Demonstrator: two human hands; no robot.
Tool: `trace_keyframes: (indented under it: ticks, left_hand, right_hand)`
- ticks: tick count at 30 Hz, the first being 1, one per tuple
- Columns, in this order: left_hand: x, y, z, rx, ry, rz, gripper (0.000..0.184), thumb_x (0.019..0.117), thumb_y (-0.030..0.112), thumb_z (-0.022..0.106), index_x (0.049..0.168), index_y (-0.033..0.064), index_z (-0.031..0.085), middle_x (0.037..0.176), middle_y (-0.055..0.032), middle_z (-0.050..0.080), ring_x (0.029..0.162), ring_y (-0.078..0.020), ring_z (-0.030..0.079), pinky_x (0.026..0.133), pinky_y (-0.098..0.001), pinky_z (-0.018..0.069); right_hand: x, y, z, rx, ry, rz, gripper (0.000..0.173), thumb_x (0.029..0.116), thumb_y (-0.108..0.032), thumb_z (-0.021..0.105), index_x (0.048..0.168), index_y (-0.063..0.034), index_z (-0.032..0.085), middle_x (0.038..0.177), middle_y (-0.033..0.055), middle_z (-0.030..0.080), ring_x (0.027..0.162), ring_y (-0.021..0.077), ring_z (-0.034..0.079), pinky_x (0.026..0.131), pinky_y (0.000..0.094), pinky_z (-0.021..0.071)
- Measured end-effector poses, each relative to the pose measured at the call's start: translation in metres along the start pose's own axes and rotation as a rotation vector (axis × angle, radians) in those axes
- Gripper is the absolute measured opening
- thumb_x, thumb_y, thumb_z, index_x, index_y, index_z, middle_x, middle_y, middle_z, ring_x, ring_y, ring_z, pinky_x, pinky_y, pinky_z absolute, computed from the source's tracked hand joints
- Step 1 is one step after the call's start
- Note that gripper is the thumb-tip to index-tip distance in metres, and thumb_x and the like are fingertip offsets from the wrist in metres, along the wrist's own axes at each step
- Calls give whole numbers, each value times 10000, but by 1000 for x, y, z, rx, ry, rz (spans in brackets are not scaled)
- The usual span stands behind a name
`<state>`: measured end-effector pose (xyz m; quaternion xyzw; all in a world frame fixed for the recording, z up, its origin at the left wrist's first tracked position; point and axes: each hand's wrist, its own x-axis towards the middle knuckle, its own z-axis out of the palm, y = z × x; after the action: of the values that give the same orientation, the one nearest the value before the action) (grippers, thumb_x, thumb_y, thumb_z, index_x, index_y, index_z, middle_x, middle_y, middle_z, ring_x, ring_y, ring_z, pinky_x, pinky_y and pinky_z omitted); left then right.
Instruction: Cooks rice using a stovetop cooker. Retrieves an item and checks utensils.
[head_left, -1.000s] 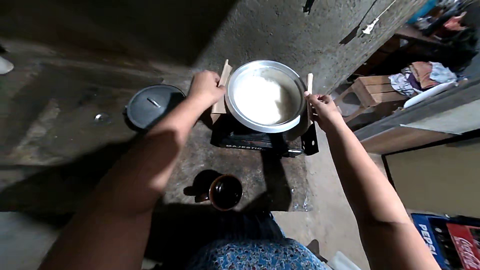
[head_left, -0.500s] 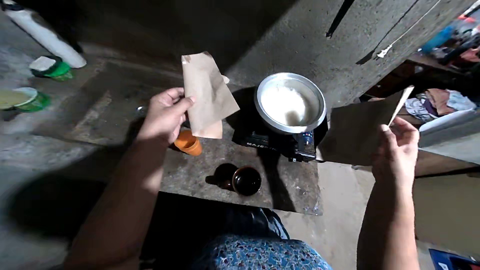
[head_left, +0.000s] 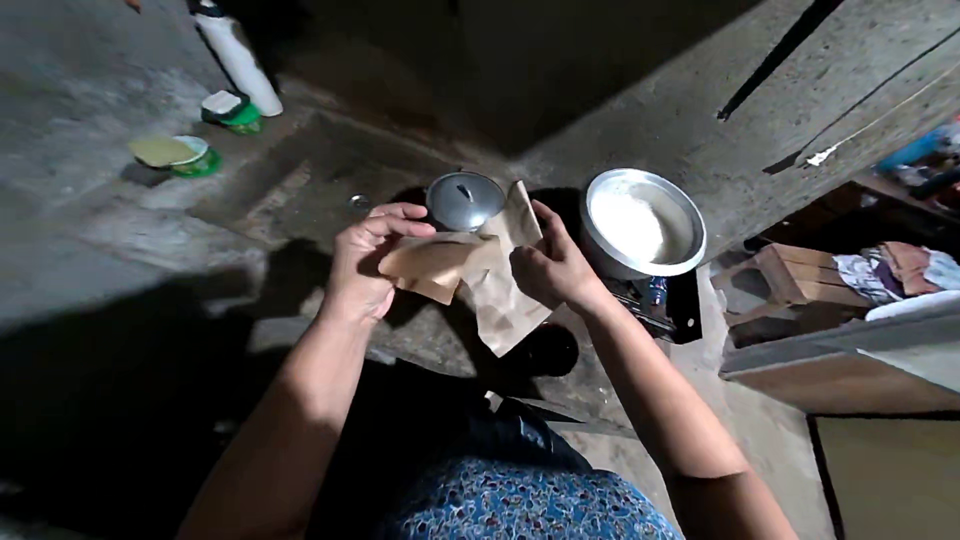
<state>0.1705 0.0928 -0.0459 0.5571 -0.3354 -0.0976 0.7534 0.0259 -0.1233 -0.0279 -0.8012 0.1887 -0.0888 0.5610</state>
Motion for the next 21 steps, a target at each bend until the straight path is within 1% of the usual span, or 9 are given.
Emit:
trace_keyframes:
  ticks: [4,6,8,9,11,13,15,18,21]
  left_hand:
    - [-8,6,-12,258,-12,198,157,856,-101,639,858,10,750,1161,-44,655,1121,-55,615,1007,-217,507]
    - [-11,4,-17,351,-49,323,167,844,-124,637,828,-6,754,1161,-92,661,1156,-78,606,1041,-230,489]
    - [-13,0,-21,374,-70,408,173,845,-111,649,816,20,759,1149,-89,674,1166,-93,603,1046,-246,485]
    - [-13,-1,-23,377,-69,435,178,845,-112,649,814,23,761,1142,-94,678,1166,-100,604,1044,-250,486]
    - [-11,-2,-25,388,-65,461,187,848,-121,645,812,19,765,1129,-110,679,1168,-110,600,1038,-246,485]
    - [-8,-3,-28,391,-83,440,187,854,-118,634,820,12,763,1137,-116,670,1164,-106,597,1030,-236,484]
    - [-3,-2,-33,316,-183,330,182,895,-81,604,951,0,758,1188,-73,646,1142,-77,606,997,-216,513]
    - [4,-1,-51,-17,-407,-11,388,960,82,504,1330,54,618,1293,-16,667,1152,-121,652,979,-299,563]
    - [7,1,-51,-45,-378,-213,452,947,306,550,1351,113,617,1169,16,731,996,-92,701,849,-277,590]
  right_hand:
    - [6,-18,34,74,-203,5,529,1083,-137,434,1594,-182,303,1407,96,584,1063,167,653,872,373,559]
    - [7,-18,44,154,-226,77,473,1115,-369,356,1561,-214,377,1305,61,634,1012,124,648,843,340,554]
    - [6,-16,52,259,-232,127,556,1072,-546,384,1515,-214,437,1206,44,677,969,111,675,817,332,585]
    - [7,-14,55,320,-250,117,524,1057,-507,458,1476,-191,445,1127,38,696,911,105,693,775,314,603]
    - [9,-13,59,401,-307,58,557,992,-189,647,1483,-133,389,1108,57,696,890,121,703,781,307,613]
    - [10,-13,60,401,-285,19,645,920,-19,713,1471,-118,392,1105,60,703,883,123,710,782,303,616]
    - [10,-12,57,373,-243,-37,690,895,13,725,1481,-120,386,1123,57,704,904,123,712,799,310,617]
    - [7,-16,50,280,-181,-123,755,881,5,745,1520,-109,357,1179,84,689,956,143,711,843,331,620]
    - [4,-16,47,199,-100,-182,795,872,-9,763,1542,-108,348,1195,104,683,937,154,716,813,333,630]
